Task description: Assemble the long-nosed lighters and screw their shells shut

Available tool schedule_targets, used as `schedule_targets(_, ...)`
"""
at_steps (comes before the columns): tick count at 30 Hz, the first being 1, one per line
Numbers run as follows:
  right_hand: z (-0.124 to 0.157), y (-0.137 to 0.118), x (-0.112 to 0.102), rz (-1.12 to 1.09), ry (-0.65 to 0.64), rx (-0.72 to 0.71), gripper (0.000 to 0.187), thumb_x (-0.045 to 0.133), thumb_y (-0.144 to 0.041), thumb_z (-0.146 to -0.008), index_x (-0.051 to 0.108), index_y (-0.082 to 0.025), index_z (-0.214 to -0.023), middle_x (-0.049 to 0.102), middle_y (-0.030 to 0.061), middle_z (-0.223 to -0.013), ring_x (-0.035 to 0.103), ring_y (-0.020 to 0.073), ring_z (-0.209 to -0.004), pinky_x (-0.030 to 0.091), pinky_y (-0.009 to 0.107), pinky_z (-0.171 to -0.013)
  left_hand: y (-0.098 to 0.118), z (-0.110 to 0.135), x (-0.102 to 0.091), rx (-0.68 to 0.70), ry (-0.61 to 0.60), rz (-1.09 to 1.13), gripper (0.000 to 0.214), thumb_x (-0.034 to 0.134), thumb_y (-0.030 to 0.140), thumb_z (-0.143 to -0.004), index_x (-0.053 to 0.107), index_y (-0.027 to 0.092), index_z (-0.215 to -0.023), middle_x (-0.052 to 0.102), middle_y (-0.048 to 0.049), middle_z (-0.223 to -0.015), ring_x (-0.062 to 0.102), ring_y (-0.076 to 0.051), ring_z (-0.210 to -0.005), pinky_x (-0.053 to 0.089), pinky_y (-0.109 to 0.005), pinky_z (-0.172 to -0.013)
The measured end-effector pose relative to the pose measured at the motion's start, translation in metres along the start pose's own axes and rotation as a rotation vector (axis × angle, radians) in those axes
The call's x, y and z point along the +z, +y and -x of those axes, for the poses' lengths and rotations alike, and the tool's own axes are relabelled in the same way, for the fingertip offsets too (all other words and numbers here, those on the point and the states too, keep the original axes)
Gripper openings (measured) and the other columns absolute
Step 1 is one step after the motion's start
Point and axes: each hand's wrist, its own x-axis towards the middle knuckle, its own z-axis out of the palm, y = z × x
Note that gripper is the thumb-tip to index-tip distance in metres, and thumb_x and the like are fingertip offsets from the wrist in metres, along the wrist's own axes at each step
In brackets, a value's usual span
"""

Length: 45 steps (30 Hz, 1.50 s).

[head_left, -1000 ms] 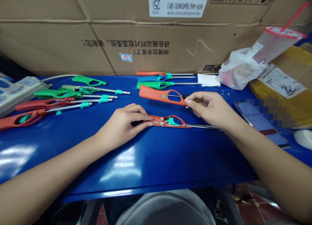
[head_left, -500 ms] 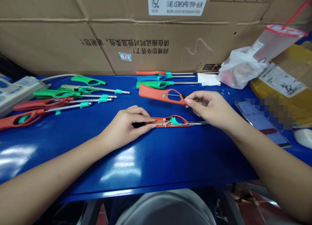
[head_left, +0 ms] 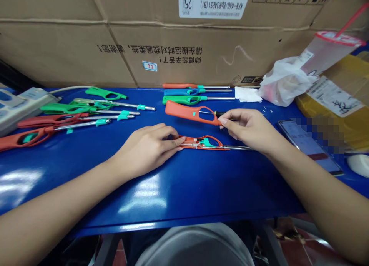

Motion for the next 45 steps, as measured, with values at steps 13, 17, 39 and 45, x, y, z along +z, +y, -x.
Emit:
schedule_targets(13,0.004,-0.011,-0.008,0.045,-0.148,0.010,0.041,0.075,-0.058,-0.084,0.070,-0.017,-0.080,0.049,-0.0060,-0.048,0.040,0.0095,-0.046,0.028,0.028,-0.049,-0.007,-0.003,-0.018,-0.111,0.210,0.100,0.021,0.070,0.040,-0.097,0.078,0.023,-0.106,0.078,-0.0058,-0.101,0.072,-0.023,-0.093,0.058,-0.037,-0.087)
schedule_targets(17,0.008,-0.015,-0.011,-0.005,-0.185,0.001,0.039,0.078,-0.055,-0.083,0.070,-0.017,-0.081,0.053,-0.0047,-0.052,0.045,0.0101,-0.048,0.032,0.027,-0.049,-0.006,-0.006,-0.020,-0.140,0.281,0.095,0.037,0.073,0.045,-0.096,0.072,0.027,-0.129,0.073,-0.0091,-0.125,0.068,-0.029,-0.117,0.053,-0.044,-0.105)
schedule_targets(39,0.010,-0.006,-0.021,0.711,-0.332,-0.417,0.019,0.064,-0.032,-0.099,0.077,-0.019,-0.106,0.074,0.0057,-0.102,0.064,0.0187,-0.082,0.041,0.031,-0.070,-0.013,-0.003,0.005,-0.102,0.137,0.290,0.037,0.070,0.042,-0.100,0.079,0.012,-0.122,0.080,-0.0116,-0.112,0.074,-0.022,-0.100,0.061,-0.033,-0.092)
schedule_targets(45,0.011,-0.004,-0.020,0.804,-0.330,-0.452,0.019,0.062,-0.030,-0.100,0.077,-0.020,-0.107,0.071,0.0048,-0.103,0.063,0.0177,-0.081,0.039,0.029,-0.067,-0.010,-0.003,0.005,-0.078,0.156,0.278,0.036,0.073,0.039,-0.098,0.079,0.010,-0.118,0.080,-0.0117,-0.109,0.074,-0.022,-0.097,0.061,-0.033,-0.089)
